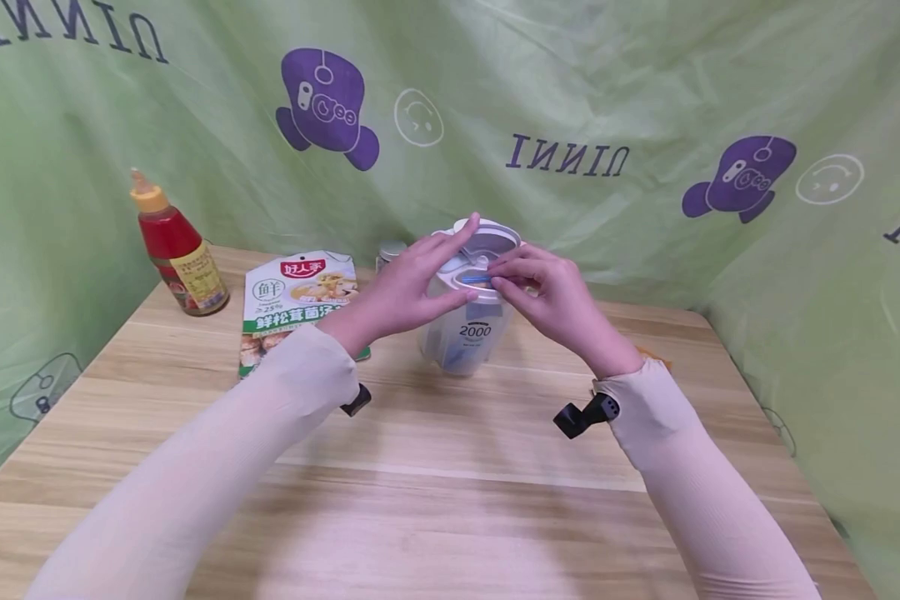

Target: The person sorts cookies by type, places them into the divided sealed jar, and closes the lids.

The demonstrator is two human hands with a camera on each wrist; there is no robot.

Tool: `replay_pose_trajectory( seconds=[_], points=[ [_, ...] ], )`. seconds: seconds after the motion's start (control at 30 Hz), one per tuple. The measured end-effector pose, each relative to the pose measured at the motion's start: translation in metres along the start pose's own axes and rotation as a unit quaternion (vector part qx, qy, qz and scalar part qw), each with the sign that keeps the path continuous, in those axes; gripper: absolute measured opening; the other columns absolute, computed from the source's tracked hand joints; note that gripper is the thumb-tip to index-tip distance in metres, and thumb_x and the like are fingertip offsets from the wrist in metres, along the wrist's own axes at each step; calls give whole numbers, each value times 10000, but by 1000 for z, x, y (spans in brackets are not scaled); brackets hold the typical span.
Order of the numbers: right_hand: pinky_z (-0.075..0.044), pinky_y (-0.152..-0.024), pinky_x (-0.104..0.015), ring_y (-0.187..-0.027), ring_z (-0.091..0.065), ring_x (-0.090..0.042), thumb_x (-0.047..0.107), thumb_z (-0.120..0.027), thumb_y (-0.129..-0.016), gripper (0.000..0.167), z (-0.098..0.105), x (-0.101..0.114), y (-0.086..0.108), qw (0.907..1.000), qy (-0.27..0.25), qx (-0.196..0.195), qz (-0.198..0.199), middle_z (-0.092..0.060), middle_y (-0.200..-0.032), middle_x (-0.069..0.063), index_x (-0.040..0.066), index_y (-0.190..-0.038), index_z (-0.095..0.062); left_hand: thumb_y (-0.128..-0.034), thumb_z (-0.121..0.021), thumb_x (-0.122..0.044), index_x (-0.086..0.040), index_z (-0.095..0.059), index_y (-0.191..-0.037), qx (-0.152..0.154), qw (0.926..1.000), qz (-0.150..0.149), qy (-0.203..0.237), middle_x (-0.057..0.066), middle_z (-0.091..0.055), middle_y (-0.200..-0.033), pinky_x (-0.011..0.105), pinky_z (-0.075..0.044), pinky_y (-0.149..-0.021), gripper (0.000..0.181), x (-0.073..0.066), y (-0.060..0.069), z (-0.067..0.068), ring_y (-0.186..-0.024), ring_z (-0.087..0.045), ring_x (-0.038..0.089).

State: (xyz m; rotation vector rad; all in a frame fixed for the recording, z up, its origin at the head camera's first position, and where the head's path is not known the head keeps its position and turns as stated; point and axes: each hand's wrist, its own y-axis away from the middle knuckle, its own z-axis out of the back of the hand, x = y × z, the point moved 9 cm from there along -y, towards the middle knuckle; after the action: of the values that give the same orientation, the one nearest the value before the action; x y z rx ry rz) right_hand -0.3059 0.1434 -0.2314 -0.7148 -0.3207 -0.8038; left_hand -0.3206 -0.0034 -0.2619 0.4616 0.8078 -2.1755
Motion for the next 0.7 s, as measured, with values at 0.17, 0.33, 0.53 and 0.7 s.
replay_pose_trajectory(
  seconds=[0.17,0.33,0.53,0.7],
  points=[
    [-525,-869,-42,-1048,-722,-295,-38,-713,-951,150,-1,-1,0,9999,-109,78,-20,-750,-1147,-192,-56,-1080,-787,-1006,-699,-397,-304,-132,-1693,-7,10000,18,-4,118,-448,-1643,548,-389,-1257,896,0,1,0,-1517,-424,299],
    [-555,-883,-77,-1045,-704,-218,14,-687,-988,179,1,-8,2,9981,-493,232,-274,-743,-1173,-186,-29,-1138,-776,-1006,-702,-392,-312,-130,-1692,-17,10000,26,29,105,-442,-1649,527,-389,-1262,897,0,1,-2,-1521,-422,280],
    [-621,-861,-187,-936,-735,-85,92,-643,-1038,211,17,-26,8,9848,-1563,-62,-760,-784,-1113,-132,-47,-1158,-748,-1004,-707,-379,-296,-133,-1693,3,10000,-12,33,119,-446,-1645,522,-382,-1268,901,-1,0,-3,-1519,-424,287],
    [-637,-833,-205,-844,-741,-79,120,-610,-1059,258,46,-49,18,9709,-1892,-1252,-774,-784,-954,21,-119,-1065,-709,-995,-721,-363,-264,-156,-1693,-62,10000,-48,3,130,-444,-1647,515,-368,-1280,903,-1,1,0,-1520,-424,298]
  ],
)
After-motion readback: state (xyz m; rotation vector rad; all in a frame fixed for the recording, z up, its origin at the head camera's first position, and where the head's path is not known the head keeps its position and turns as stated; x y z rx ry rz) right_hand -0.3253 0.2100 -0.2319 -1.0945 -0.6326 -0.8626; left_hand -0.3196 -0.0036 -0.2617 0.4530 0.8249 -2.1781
